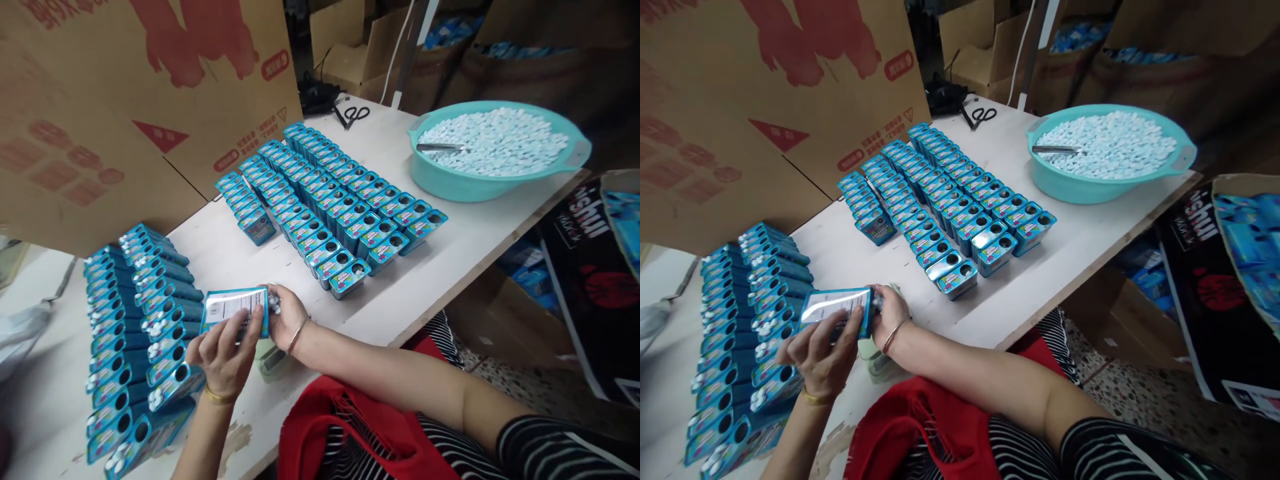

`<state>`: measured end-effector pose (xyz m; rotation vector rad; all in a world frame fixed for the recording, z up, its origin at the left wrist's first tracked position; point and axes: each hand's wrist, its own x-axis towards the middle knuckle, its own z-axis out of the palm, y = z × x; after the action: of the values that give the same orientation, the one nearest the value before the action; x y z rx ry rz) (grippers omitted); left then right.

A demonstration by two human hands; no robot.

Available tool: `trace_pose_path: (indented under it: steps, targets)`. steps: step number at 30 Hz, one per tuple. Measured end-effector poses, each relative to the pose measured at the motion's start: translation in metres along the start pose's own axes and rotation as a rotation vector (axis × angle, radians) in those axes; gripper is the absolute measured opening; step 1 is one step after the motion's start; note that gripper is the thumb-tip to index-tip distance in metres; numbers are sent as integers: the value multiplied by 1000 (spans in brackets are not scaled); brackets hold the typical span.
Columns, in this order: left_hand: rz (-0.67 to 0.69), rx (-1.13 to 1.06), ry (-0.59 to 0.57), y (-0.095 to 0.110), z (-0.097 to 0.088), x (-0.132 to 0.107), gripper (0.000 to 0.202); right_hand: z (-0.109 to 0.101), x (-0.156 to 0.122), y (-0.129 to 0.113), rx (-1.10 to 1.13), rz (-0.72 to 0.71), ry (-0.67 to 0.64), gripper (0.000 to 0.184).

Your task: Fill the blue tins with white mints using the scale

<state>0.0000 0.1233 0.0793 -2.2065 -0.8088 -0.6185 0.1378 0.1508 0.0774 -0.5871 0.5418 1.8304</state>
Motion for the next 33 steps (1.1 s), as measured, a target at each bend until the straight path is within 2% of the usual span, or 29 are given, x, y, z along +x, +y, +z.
trace_pose_path:
  steps: [9,12,17,22,28,33]
  targets:
    - [-33,1,20,1,-4,-6,46,-5,4,6,-10,-25,-16,6]
    - [-31,-65,-13,-1,-6,-6,45,-6,5,9,-11,-30,-20,8]
    - [-175,-120,6,2,-3,-6,48,-3,2,5,-10,-41,-26,14]
    - [-250,-237,72,14,7,-9,41,-4,1,-5,-27,-50,10,13]
    - [-174,-161,102,18,4,-3,43,-7,1,-6,-28,-22,1,14]
    - [-175,-144,112,17,4,-7,43,-6,3,-3,-26,-13,3,14]
